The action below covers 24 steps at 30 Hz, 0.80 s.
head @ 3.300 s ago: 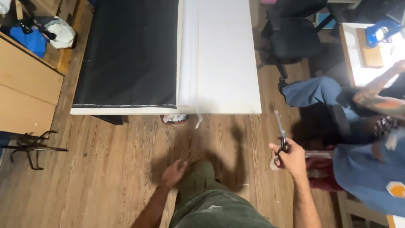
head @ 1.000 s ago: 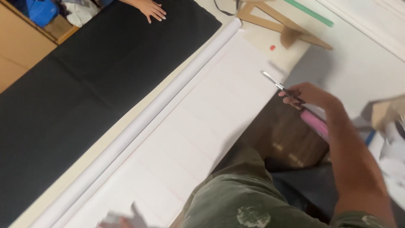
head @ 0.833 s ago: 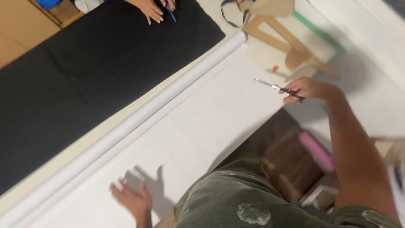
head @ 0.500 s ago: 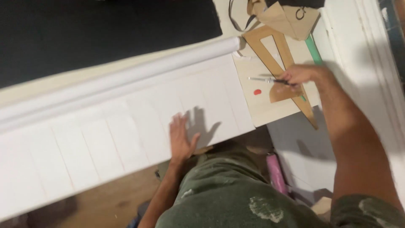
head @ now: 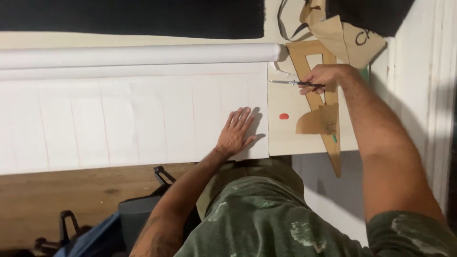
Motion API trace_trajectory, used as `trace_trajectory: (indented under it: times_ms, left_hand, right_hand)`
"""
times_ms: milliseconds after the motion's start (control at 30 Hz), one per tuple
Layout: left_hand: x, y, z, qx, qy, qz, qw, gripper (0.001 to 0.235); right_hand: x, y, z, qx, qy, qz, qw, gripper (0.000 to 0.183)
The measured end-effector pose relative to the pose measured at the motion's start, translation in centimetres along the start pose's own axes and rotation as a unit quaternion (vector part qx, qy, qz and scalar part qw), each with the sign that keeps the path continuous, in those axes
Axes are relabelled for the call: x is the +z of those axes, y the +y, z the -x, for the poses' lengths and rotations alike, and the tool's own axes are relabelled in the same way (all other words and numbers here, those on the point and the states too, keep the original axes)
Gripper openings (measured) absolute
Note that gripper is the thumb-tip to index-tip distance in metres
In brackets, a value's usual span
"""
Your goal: Cutting strips of paper from a roll along marked lines using scissors
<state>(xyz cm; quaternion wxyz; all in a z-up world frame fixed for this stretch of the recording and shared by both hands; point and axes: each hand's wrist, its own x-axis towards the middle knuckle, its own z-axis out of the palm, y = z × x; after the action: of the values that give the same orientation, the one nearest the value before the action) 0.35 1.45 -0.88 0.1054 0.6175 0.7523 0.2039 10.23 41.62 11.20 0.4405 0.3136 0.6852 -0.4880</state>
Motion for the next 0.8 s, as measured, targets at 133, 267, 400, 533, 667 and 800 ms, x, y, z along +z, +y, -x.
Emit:
trace_trajectory:
  times_ms: [133,267,400,533,667,800]
  left_hand:
    - [1.6,2.0,-3.7,-0.027,0.016,-0.031,0.999,0.08]
    - [4.6,3.0,-6.7,-0.109,0.022,-0.04,0.993,0.085]
    - [5.3,4.3,-7.8,-0.171,0.045,-0.041,0.983,0.083]
    - [5.4,4.6,-9.4,-0.176,0.078,-0.051,0.98,0.087]
    - [5.2,4.4,-9.8,-0.168,0.081,-0.055,0.981,0.092]
    - [4.8,4.7,-9.8,-0.164,0.083,-0.047,0.982,0.092]
  right_hand:
    - [-2.6,0.0,-1.6,-0.003,-0.017,-0.005,1.0,0.057]
    - [-4.6,0.8,-3.6,-0.044,-0.058,-0.038,0.997,0.055]
    - [-4.5,0.9,-4.3,-0.058,-0.058,-0.06,0.995,0.053]
    - [-4.5,1.1,-5.4,-0.076,-0.063,-0.037,0.994,0.053]
    - [-5.3,1.8,-7.3,-0.086,-0.068,-0.009,0.994,0.05]
    - [-5.1,1.3,-7.1,-0.082,-0.069,-0.011,0.994,0.046]
